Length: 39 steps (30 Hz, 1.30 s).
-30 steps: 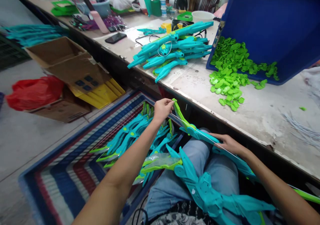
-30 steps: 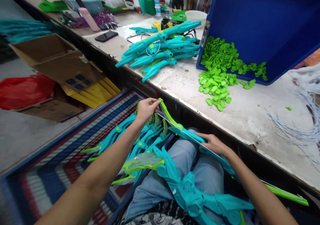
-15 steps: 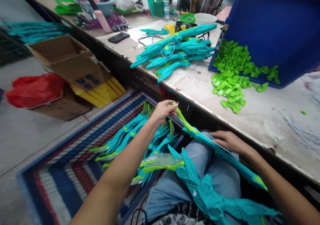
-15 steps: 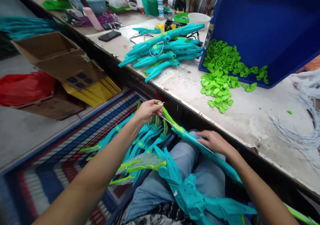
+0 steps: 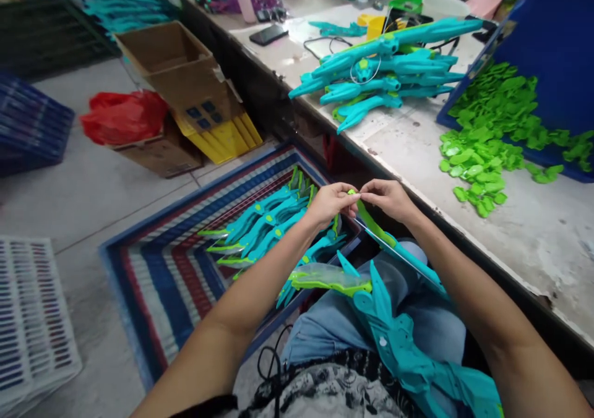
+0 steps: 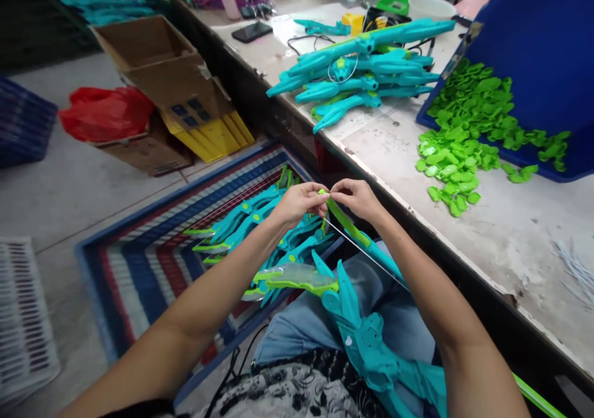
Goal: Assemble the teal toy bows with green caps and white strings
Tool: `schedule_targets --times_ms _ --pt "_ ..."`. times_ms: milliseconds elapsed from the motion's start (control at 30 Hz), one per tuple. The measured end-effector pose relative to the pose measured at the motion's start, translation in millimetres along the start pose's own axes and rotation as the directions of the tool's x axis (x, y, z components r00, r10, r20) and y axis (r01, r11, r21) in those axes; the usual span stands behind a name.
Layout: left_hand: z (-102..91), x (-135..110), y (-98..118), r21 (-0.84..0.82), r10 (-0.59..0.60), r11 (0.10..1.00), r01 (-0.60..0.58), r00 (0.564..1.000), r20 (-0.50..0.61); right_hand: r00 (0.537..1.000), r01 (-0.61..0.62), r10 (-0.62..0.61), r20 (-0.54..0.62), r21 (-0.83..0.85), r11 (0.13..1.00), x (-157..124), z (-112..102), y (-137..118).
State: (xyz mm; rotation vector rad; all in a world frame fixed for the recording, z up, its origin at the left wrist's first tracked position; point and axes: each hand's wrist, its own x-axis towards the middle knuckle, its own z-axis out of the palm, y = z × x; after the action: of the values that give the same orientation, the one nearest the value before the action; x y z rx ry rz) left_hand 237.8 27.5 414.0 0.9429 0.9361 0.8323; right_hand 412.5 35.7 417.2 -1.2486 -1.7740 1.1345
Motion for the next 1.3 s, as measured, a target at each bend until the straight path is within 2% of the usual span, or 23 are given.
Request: schedule_targets --times_ms 100,167,233,300,367,433,467,500,567,600,633,667,733,767,833,900,967,1000,1067,1100,1133,1200,1300 --pt "-5.6 -1.6 -2.7 0.028 -0.010 1.000 0.010 1.000 0.012 1.000 0.019 -0.018 0.011 -0.074 0.997 1.0 1.5 -5.1" --pt "-10.0 -2.4 -3.6 0.137 -0.003 0.991 -0.001 1.000 0.024 0.999 0.051 -0.054 -0.005 -0.209 0.977 3.8 2.7 -9.9" --pt "-12.9 -1.9 -5.1 0.323 0.100 0.941 -0.095 0.995 0.001 0.995 0.086 -0.098 -0.017 -0.358 0.930 8.3 3.0 -14.1" --pt "-11.7 0.2 -8.9 0.474 0.282 0.850 -0.230 0.958 -0.042 0.992 0.114 -0.129 0.001 -0.466 0.877 15.7 -0.8 -15.6" --pt "-5.0 2.7 -15.3 0.458 0.380 0.837 -0.301 0.921 -0.089 0.989 0.135 -0.147 0.021 -0.534 0.835 27.0 -13.4 -12.5" --pt "5.1 4.0 -22.6 0.311 0.373 0.898 -0.311 0.914 -0.161 0.982 0.105 -0.176 -0.063 -0.588 0.802 40.7 -37.4 -5.9" --pt "10.2 4.1 -25.3 0.233 0.365 0.919 -0.318 0.910 -0.195 0.966 0.059 -0.200 -0.166 -0.609 0.791 46.9 -52.4 -2.4" --pt "14.7 3.8 -26.9 0.176 0.372 0.925 -0.338 0.902 -0.221 0.926 -0.003 -0.229 -0.300 -0.614 0.790 51.8 -67.1 0.1" --pt "20.9 3.6 -25.4 0.148 0.414 0.909 -0.390 0.889 -0.198 0.780 -0.109 -0.280 -0.559 -0.563 0.820 54.3 -87.6 0.3" --pt "22.6 4.1 -22.3 0.157 0.421 0.904 -0.398 0.894 -0.153 0.715 -0.121 -0.288 -0.637 -0.518 0.847 50.9 -89.2 -2.6" --pt "23.5 5.4 -17.9 0.171 0.406 0.907 -0.386 0.908 -0.101 0.685 -0.103 -0.281 -0.672 -0.471 0.876 44.4 -83.7 -7.2" --pt "23.7 7.3 -12.6 0.178 0.370 0.918 -0.355 0.927 -0.058 0.690 -0.066 -0.265 -0.673 -0.423 0.904 35.1 -71.3 -13.0" --pt "22.9 12.5 -1.6 0.130 0.242 0.963 -0.236 0.970 -0.032 0.777 0.024 -0.224 -0.588 -0.327 0.945 10.8 -32.0 -24.1" --pt "22.1 15.3 3.3 0.074 0.166 0.984 -0.163 0.986 -0.034 0.802 0.065 -0.219 -0.556 -0.283 0.957 -2.1 -9.8 -27.9" --pt "19.6 19.8 10.6 -0.039 0.040 0.998 -0.042 0.999 -0.030 0.813 0.140 -0.269 -0.516 -0.275 0.951 -24.4 28.1 -29.5" --pt "16.8 21.2 14.5 -0.068 0.008 0.998 -0.011 0.998 -0.057 0.815 0.161 -0.284 -0.505 -0.274 0.948 -37.3 49.9 -24.1" --pt "14.9 18.9 16.3 0.065 0.121 0.991 -0.113 0.981 -0.149 0.821 0.129 -0.234 -0.521 -0.229 0.965 -40.0 56.4 -16.5" --pt "14.9 16.7 16.8 0.181 0.226 0.965 -0.191 0.953 -0.201 0.824 0.107 -0.195 -0.532 -0.193 0.975 -38.4 56.2 -13.6" --pt "17.0 11.8 17.1 0.398 0.451 0.853 -0.338 0.862 -0.233 0.817 0.074 -0.134 -0.560 -0.129 0.989 -32.1 53.1 -12.1" --pt "18.9 9.9 17.0 0.445 0.525 0.804 -0.394 0.821 -0.222 0.807 0.065 -0.120 -0.578 -0.116 0.991 -28.3 51.5 -13.5" --pt "21.2 8.6 17.0 0.435 0.559 0.789 -0.434 0.802 -0.213 0.792 0.057 -0.114 -0.600 -0.114 0.992 -24.6 50.3 -15.9" --pt "24.6 8.5 17.3 0.295 0.516 0.843 -0.450 0.832 -0.205 0.746 0.048 -0.116 -0.655 -0.120 0.992 -17.8 49.1 -21.8" --pt "23.0 11.7 20.5 0.108 0.330 0.943 -0.316 0.929 -0.165 0.687 0.086 -0.137 -0.713 -0.108 0.990 -10.5 50.4 -26.4"
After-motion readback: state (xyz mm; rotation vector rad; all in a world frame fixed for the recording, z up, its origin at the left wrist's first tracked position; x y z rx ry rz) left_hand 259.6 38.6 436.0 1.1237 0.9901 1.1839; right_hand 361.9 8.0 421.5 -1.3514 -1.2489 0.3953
